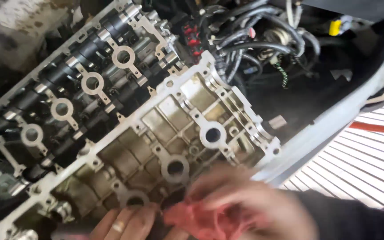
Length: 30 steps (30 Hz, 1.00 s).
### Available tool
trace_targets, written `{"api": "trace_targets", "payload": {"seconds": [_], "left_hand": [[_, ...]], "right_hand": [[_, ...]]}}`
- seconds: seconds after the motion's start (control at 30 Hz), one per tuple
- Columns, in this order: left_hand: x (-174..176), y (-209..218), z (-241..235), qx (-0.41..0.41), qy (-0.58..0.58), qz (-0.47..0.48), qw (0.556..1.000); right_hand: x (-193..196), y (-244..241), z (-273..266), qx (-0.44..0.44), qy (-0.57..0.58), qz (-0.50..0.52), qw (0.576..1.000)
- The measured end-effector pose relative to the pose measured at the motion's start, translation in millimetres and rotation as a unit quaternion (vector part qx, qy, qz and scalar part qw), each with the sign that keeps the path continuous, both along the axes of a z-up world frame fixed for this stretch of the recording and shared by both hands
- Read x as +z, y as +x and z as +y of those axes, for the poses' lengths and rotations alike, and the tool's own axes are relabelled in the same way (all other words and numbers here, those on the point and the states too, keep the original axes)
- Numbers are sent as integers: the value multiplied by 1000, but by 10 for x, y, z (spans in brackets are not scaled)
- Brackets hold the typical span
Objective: The person cleans the surface of a car engine block using a red cloth and a scraper tool. They wipe away residue and scrape the metal surface repeatedly across the entire visible area.
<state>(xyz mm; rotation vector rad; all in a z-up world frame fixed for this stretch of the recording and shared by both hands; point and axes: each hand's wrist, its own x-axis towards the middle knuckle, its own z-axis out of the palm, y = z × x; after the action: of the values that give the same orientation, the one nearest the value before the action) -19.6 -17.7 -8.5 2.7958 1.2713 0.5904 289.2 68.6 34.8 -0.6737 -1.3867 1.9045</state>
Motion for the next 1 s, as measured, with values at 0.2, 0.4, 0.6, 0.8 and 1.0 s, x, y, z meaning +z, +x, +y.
{"api": "trace_targets", "payload": {"seconds": [0.2,0.4,0.6,0.8,1.0], "left_hand": [[564,213,493,-48,-21,-23,998],[891,215,289,-1,-105,-17,994],[852,78,-43,32,-106,-26,994],[848,-183,-190,44,-78,13,996],[1190,-115,399,25,-84,81,993]], "right_hand": [[67,195,-185,-182,-58,-100,976],[-502,83,440,-161,301,-272,900],[-251,40,359,4,515,-396,760],[-498,72,522,-102,444,-300,838],[36,-133,336,-56,548,-369,749]]}}
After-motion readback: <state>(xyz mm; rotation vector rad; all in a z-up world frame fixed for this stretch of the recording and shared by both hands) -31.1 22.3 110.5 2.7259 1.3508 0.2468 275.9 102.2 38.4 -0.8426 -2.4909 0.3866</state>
